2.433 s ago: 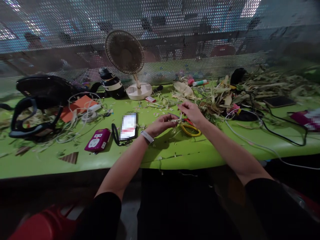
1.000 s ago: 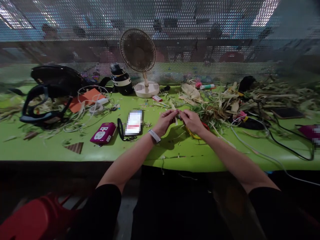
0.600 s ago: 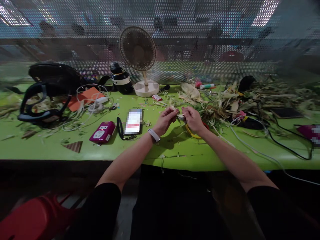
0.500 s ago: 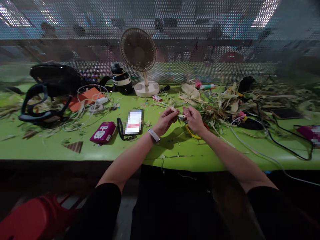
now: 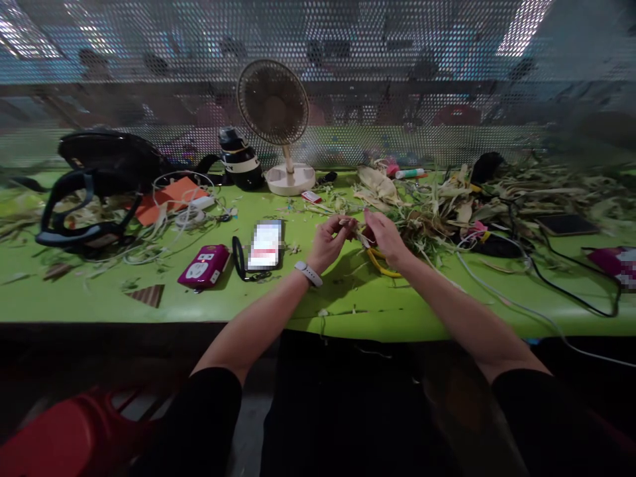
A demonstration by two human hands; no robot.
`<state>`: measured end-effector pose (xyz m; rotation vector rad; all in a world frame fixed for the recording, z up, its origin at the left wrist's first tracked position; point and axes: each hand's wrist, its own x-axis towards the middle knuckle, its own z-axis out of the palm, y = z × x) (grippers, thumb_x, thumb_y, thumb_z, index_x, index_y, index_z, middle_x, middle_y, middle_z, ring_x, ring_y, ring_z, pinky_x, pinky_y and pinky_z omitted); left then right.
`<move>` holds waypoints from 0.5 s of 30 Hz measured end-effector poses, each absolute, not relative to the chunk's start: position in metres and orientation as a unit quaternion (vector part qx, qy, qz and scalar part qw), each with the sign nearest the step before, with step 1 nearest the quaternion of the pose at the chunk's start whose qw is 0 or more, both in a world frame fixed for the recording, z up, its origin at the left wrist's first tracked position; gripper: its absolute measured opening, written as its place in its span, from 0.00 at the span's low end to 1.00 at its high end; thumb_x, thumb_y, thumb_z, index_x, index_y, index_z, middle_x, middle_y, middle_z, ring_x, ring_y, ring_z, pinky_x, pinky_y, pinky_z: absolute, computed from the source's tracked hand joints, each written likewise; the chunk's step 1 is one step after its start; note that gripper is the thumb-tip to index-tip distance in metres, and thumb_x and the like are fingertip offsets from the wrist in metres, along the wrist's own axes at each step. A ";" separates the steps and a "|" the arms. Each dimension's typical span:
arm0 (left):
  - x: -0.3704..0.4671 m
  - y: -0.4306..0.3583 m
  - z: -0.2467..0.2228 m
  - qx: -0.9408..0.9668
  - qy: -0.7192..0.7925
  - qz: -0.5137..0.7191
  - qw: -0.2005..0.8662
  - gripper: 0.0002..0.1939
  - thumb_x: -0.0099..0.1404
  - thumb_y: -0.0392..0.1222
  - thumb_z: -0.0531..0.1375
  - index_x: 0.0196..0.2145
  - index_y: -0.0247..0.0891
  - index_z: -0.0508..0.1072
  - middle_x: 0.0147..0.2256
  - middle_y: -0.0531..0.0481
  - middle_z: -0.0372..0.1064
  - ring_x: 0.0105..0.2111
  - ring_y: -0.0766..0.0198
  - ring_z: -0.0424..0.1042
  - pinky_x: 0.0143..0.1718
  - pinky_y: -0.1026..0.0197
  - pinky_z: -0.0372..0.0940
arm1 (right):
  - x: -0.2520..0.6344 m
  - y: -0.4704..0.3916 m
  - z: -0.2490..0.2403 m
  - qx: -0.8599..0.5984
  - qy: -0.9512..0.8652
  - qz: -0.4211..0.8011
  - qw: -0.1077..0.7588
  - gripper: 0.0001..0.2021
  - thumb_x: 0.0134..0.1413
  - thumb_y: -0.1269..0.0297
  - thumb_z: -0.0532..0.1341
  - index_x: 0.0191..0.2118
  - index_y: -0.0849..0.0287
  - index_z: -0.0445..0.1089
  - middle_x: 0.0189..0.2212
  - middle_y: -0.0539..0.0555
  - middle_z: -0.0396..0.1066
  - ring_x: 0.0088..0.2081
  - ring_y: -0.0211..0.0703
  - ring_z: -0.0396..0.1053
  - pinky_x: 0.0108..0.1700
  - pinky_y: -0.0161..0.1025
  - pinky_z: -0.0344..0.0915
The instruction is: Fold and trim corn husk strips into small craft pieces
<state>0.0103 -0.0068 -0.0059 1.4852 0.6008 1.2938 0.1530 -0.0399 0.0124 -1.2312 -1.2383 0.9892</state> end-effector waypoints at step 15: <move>0.015 -0.015 -0.008 0.585 0.323 0.525 0.527 0.23 0.57 0.63 0.63 0.32 0.38 0.73 0.15 0.60 0.56 0.12 0.74 0.52 0.14 0.66 0.47 | 0.146 -0.030 -0.010 -0.499 -0.557 0.232 0.622 0.25 0.53 0.34 0.57 0.30 0.54 0.60 0.21 0.46 0.56 0.24 0.37 0.54 0.27 0.37 0.54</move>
